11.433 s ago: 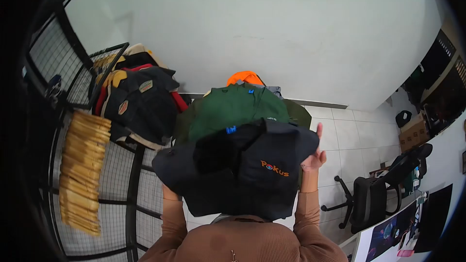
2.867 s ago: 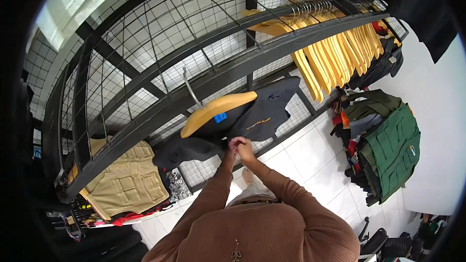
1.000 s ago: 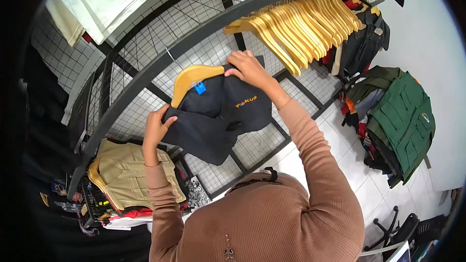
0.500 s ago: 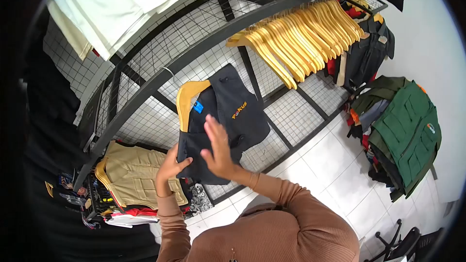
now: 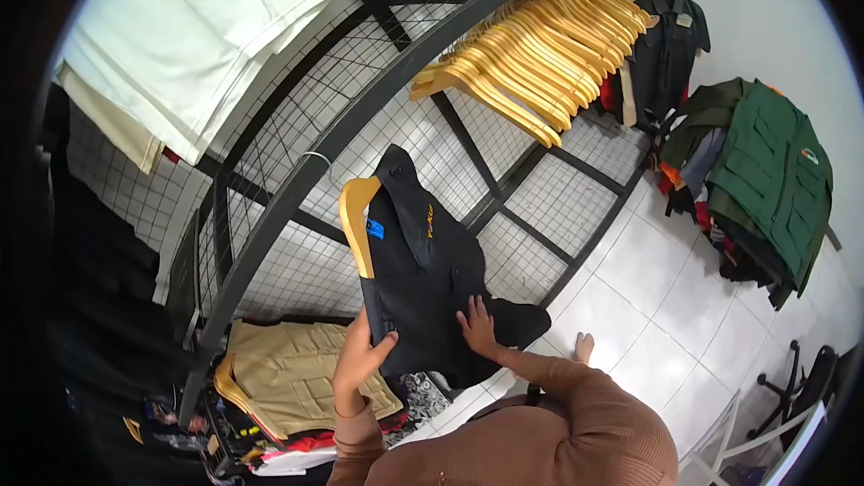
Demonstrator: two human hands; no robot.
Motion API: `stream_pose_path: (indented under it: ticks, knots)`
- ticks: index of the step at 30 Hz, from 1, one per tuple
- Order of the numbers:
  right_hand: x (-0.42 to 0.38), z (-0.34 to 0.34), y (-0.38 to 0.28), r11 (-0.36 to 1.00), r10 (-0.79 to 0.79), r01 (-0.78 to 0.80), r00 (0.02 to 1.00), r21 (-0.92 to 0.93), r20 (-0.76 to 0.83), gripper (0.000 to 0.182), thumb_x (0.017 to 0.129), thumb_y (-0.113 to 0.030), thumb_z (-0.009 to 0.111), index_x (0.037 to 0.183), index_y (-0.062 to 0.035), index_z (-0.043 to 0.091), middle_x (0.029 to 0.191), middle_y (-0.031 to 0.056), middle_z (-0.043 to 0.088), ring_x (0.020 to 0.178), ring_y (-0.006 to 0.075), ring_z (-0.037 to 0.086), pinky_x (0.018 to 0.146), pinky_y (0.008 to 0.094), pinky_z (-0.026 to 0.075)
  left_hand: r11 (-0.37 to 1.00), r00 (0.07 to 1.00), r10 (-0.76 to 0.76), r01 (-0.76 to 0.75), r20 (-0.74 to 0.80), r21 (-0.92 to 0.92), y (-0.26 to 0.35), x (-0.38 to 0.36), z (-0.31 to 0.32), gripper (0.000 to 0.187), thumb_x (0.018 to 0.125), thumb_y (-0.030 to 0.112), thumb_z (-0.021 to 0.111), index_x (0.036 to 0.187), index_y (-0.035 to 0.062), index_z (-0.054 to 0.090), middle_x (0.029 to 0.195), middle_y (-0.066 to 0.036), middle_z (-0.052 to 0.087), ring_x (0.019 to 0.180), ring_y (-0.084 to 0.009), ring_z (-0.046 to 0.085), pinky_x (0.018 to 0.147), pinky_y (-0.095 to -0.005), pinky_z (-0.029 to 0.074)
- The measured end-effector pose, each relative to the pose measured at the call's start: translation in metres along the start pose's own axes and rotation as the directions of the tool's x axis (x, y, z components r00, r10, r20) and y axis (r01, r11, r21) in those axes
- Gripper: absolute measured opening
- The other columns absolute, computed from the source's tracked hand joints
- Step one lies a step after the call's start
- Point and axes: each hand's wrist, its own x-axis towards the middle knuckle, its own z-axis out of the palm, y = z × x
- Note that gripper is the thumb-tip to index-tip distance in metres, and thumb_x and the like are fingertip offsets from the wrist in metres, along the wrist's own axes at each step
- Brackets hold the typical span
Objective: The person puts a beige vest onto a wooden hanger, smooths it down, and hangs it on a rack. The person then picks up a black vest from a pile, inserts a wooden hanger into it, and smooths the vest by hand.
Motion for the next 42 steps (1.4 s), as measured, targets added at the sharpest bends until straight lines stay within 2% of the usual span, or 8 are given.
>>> stream_pose_path:
  ticks: [6, 9, 11, 14, 16, 26, 34, 42]
  knots:
    - [-0.031, -0.054, -0.187, 0.569, -0.515, 0.676, 0.737, 0.468, -0.438, 0.064, 0.098, -0.039, 0.033, 0.143, 0.0029, 0.017, 0.149, 0.0193, 0.019, 0.140, 0.0307, 0.014, 0.112, 0.0411, 0.008, 0.998, 0.999, -0.047, 0.048, 0.022, -0.033, -0.003, -0.010, -0.012, 0.055, 0.083, 0.005, 0.056, 0.132, -0.0011, 0.032, 0.107, -0.025, 0.058, 0.098, -0.0424, 0.057, 0.080, -0.0371, 0.044]
    - [-0.032, 0.008, -0.160, 0.644, -0.443, 0.529, 0.847, 0.553, -0.294, 0.063, 0.097, -0.038, 0.037, 0.143, 0.0015, 0.019, 0.151, 0.0175, 0.017, 0.140, 0.0310, 0.014, 0.111, 0.0418, 0.011, 0.996, 0.994, -0.025, 0.034, 0.108, -0.081, -0.011, -0.011, -0.021, 0.054, 0.086, 0.009, 0.054, 0.132, -0.0028, 0.030, 0.106, -0.026, 0.058, 0.100, -0.0438, 0.055, 0.080, -0.0379, 0.044]
    - [-0.021, 0.050, -0.098, 0.880, -0.384, 0.414, 0.908, 0.233, -0.164, 0.057, 0.094, -0.038, 0.045, 0.137, -0.0006, 0.035, 0.141, 0.0206, 0.035, 0.131, 0.0327, 0.034, 0.105, 0.0411, 0.027, 0.995, 0.991, -0.012, 0.025, 0.136, -0.099, -0.021, -0.011, -0.027, 0.053, 0.087, 0.009, 0.054, 0.132, -0.0033, 0.030, 0.106, -0.025, 0.058, 0.099, -0.0435, 0.055, 0.081, -0.0380, 0.044]
    - [-0.011, 0.064, -0.036, 0.992, 0.079, -0.099, 0.969, 0.073, 0.235, 0.043, 0.090, -0.031, 0.054, 0.121, -0.0010, 0.052, 0.122, 0.0213, 0.053, 0.109, 0.0333, 0.055, 0.089, 0.0386, 0.043, 0.992, 0.983, 0.021, 0.001, 0.181, -0.123, -0.038, -0.007, -0.041, 0.051, 0.088, 0.010, 0.052, 0.132, -0.0041, 0.031, 0.105, -0.025, 0.059, 0.099, -0.0428, 0.056, 0.082, -0.0382, 0.044]
    - [-0.012, 0.029, -0.067, 0.957, -0.197, 0.263, 0.900, 0.125, -0.390, 0.031, 0.084, -0.019, 0.063, 0.108, -0.0006, 0.060, 0.095, 0.0161, 0.065, 0.090, 0.0300, 0.063, 0.077, 0.0359, 0.047, 0.994, 0.982, 0.088, -0.077, 0.165, -0.074, -0.050, -0.006, -0.049, 0.051, 0.088, 0.010, 0.053, 0.132, -0.0041, 0.031, 0.107, -0.024, 0.059, 0.097, -0.0417, 0.056, 0.081, -0.0375, 0.044]
    - [0.053, -0.095, -0.237, 0.628, -0.678, 0.744, 0.380, -0.228, -0.629, 0.023, 0.076, 0.000, 0.067, 0.099, 0.0013, 0.062, 0.095, 0.0120, 0.058, 0.081, 0.0246, 0.059, 0.072, 0.0305, 0.047, 0.981, 0.941, 0.178, -0.146, 0.288, -0.129, -0.079, 0.009, -0.075, 0.053, 0.087, 0.008, 0.054, 0.133, -0.0037, 0.032, 0.110, -0.023, 0.059, 0.096, -0.0373, 0.059, 0.083, -0.0346, 0.044]
    - [0.073, -0.085, -0.248, 0.631, -0.721, 0.755, 0.485, -0.178, -0.495, 0.013, 0.077, 0.005, 0.061, 0.089, 0.0025, 0.059, 0.083, 0.0133, 0.054, 0.076, 0.0297, 0.055, 0.068, 0.0344, 0.045, 0.978, 0.930, 0.203, -0.175, 0.306, -0.116, -0.090, 0.023, -0.085, 0.052, 0.087, 0.006, 0.054, 0.134, -0.0027, 0.033, 0.106, -0.022, 0.061, 0.094, -0.0273, 0.061, 0.082, -0.0332, 0.045]
    - [0.064, -0.103, -0.250, 0.687, -0.709, 0.726, 0.671, -0.001, -0.219, 0.014, 0.076, 0.011, 0.054, 0.086, 0.0028, 0.059, 0.075, 0.0119, 0.052, 0.064, 0.0238, 0.053, 0.057, 0.0307, 0.041, 0.990, 0.952, 0.142, -0.129, 0.273, -0.062, -0.122, 0.047, -0.104, 0.048, 0.086, 0.014, 0.060, 0.128, 0.0014, 0.041, 0.090, -0.023, 0.063, 0.085, -0.0408, 0.061, 0.072, -0.0386, 0.048]
